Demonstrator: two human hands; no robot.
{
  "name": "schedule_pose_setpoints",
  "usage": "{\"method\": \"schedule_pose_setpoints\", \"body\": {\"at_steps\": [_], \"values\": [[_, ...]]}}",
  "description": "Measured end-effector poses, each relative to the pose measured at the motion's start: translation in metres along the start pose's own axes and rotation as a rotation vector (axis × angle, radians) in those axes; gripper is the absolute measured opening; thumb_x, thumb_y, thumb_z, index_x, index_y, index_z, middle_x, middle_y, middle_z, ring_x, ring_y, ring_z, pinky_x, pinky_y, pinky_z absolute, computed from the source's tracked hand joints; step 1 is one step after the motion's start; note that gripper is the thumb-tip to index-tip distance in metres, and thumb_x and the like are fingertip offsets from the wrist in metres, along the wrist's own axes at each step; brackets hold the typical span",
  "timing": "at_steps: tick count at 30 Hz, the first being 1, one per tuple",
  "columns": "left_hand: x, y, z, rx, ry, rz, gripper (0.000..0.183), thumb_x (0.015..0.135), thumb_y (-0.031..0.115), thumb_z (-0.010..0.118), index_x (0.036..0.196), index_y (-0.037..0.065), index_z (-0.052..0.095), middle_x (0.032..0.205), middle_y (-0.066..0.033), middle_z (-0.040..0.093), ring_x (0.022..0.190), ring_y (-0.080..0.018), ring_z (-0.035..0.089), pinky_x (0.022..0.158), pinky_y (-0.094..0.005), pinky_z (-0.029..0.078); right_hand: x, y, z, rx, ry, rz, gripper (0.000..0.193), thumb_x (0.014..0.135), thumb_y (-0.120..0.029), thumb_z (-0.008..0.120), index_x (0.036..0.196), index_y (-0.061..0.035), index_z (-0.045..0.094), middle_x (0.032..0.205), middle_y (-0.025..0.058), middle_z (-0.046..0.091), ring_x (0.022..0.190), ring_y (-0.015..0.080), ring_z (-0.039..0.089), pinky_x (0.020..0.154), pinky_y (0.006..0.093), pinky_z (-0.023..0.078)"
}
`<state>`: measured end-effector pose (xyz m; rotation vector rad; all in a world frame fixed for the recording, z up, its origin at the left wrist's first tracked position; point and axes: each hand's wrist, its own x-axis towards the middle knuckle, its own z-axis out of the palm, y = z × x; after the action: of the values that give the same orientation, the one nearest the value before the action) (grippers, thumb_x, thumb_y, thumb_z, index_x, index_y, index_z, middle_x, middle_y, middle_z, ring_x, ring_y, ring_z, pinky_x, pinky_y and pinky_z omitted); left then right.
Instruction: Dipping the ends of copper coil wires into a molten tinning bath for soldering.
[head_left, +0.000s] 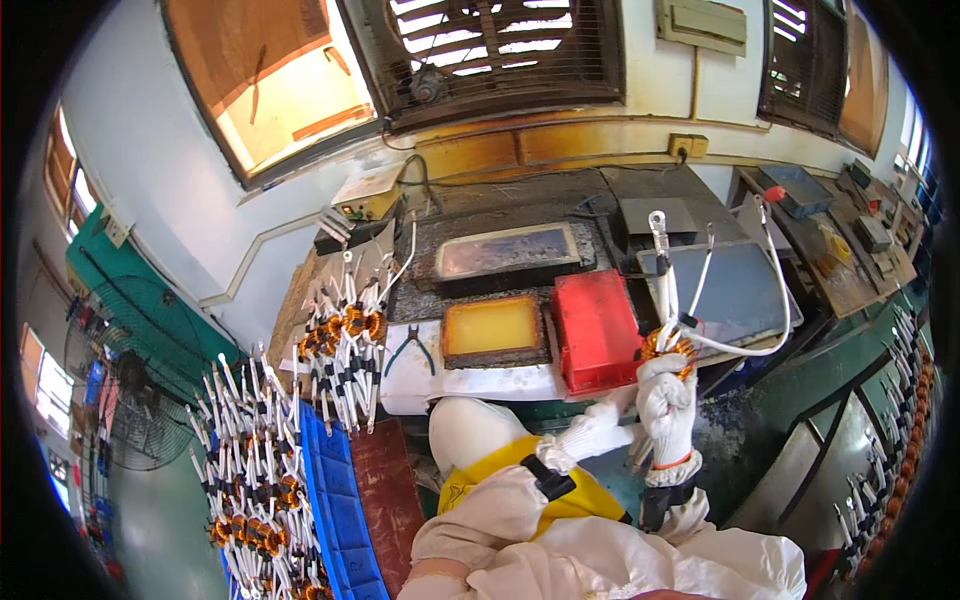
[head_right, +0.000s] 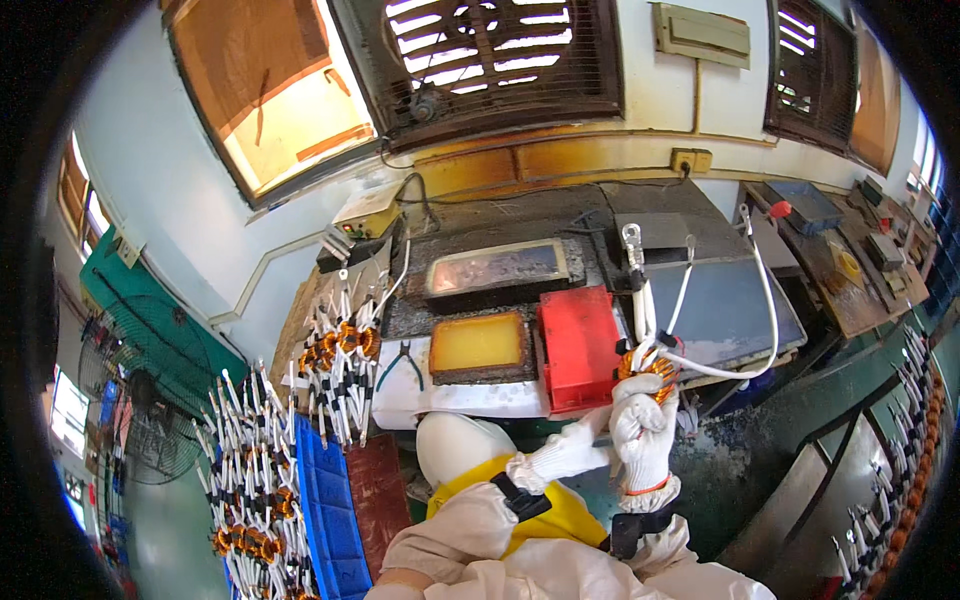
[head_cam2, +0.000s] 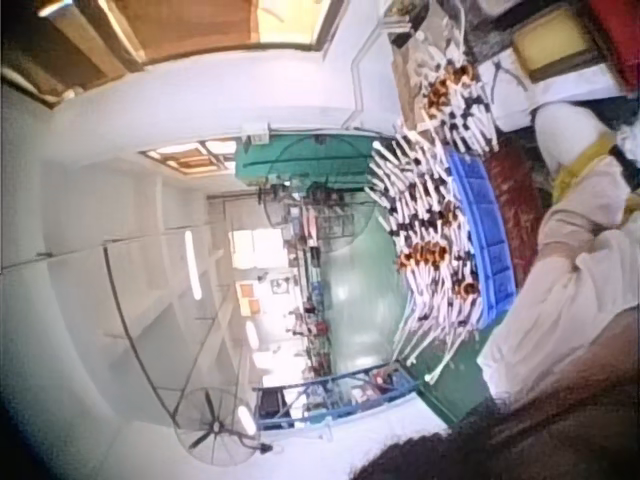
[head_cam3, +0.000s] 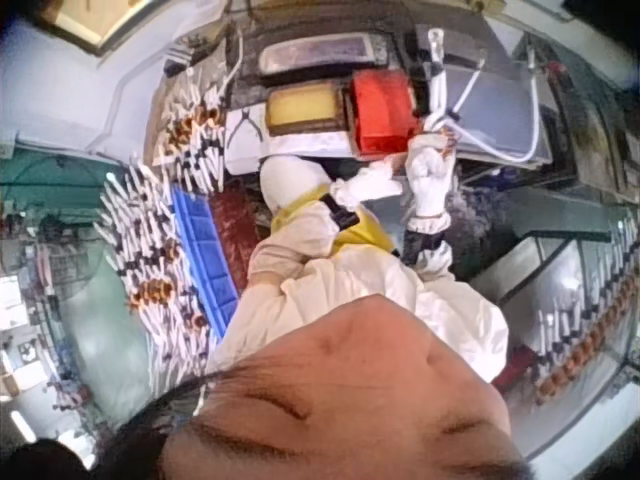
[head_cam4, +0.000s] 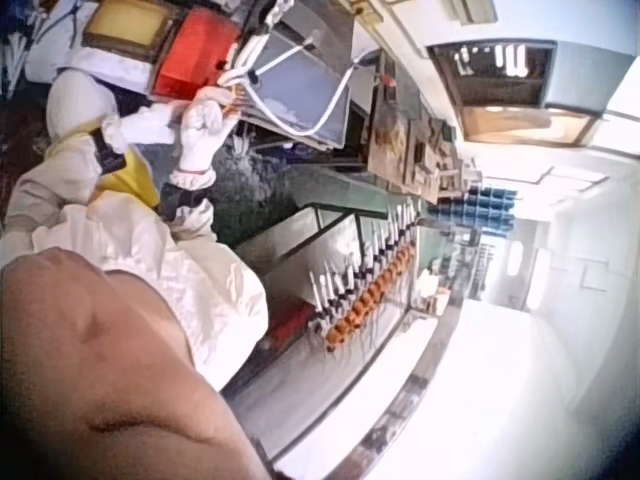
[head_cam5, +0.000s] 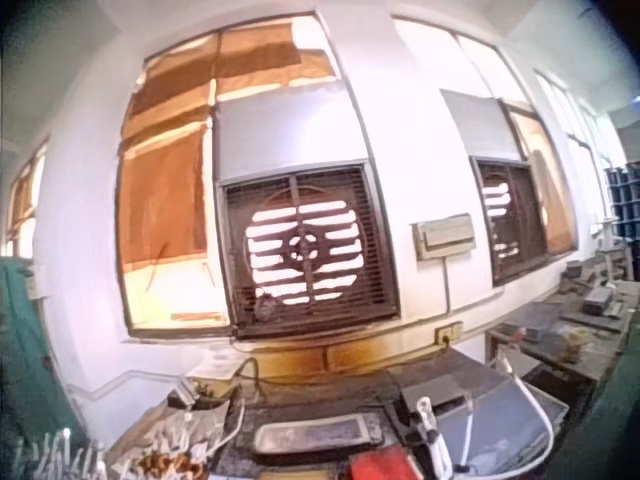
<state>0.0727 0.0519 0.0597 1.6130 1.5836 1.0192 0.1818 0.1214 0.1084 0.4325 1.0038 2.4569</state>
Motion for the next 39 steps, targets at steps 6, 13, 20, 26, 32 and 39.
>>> {"method": "schedule_pose_setpoints", "body": {"at_steps": [6,13,20,26,32,39], "values": [[0.03,-0.014,0.047,-0.103,-0.026,-0.015,0.038,0.081,0.016,0.055,0.116,0.003,0.045,0.108,-0.0141,0.054,0.1,-0.0217,0.053,0.087,-0.032,0.042,-0.016,-0.007,-0.021,0.13,0.0,-0.036,0.025,0.079,-0.021,0.065,0.092,-0.004,0.053,0.069,-0.0017,0.048,0.042,0.0028,0.036,0.041,0.0187,0.033],[0.029,-0.052,0.096,-0.313,0.101,-0.08,0.025,0.083,0.009,0.052,0.107,0.003,0.048,0.096,-0.0076,0.056,0.088,-0.0176,0.056,0.08,-0.0289,0.045,-0.042,-0.01,-0.02,-0.066,0.187,0.023,0.032,0.081,-0.035,0.061,0.09,-0.0054,0.052,0.066,-0.0031,0.047,0.039,0.0028,0.035,0.04,0.0193,0.028],[0.013,-0.072,0.112,-0.478,0.164,-0.158,0.014,0.088,0.009,0.048,0.099,0.002,0.054,0.086,-0.0041,0.059,0.077,-0.0142,0.056,0.072,-0.0267,0.047,-0.082,-0.037,-0.014,-1.239,0.348,-0.19,0.029,0.093,-0.031,0.041,0.083,-0.0052,0.047,0.063,0.0044,0.048,0.038,0.0082,0.033,0.04,0.021,0.031],[0.009,-0.047,0.103,-0.297,0.148,-0.195,0.024,0.087,0.023,0.053,0.099,0.002,0.058,0.078,-0.0051,0.061,0.068,-0.0143,0.057,0.063,-0.0288,0.046,-0.102,-0.086,-0.041,-2.668,0.622,-0.612,0.025,0.092,-0.026,0.039,0.083,-0.0039,0.048,0.072,0.0119,0.056,0.059,0.0249,0.055,0.055,0.0353,0.043],[-0.001,-0.047,0.111,-0.242,0.127,-0.223,0.027,0.086,0.027,0.055,0.1,0.004,0.059,0.082,-0.0077,0.064,0.074,-0.0185,0.061,0.066,-0.0319,0.046,-0.105,-0.077,-0.026,-3.356,0.562,-0.296,0.021,0.085,-0.023,0.05,0.086,-0.003,0.055,0.078,0.0179,0.056,0.074,0.0379,0.056,0.063,0.0454,0.045],[-0.003,-0.006,0.082,-0.166,0.147,-0.283,0.03,0.08,0.034,0.061,0.087,0.005,0.057,0.077,-0.0148,0.063,0.072,-0.0279,0.063,0.061,-0.0389,0.048,-0.095,-0.003,0.054,-3.305,0.327,0.066,0.024,0.081,-0.027,0.055,0.08,-0.0031,0.059,0.075,0.0175,0.058,0.071,0.0349,0.057,0.062,0.042,0.046]]}}
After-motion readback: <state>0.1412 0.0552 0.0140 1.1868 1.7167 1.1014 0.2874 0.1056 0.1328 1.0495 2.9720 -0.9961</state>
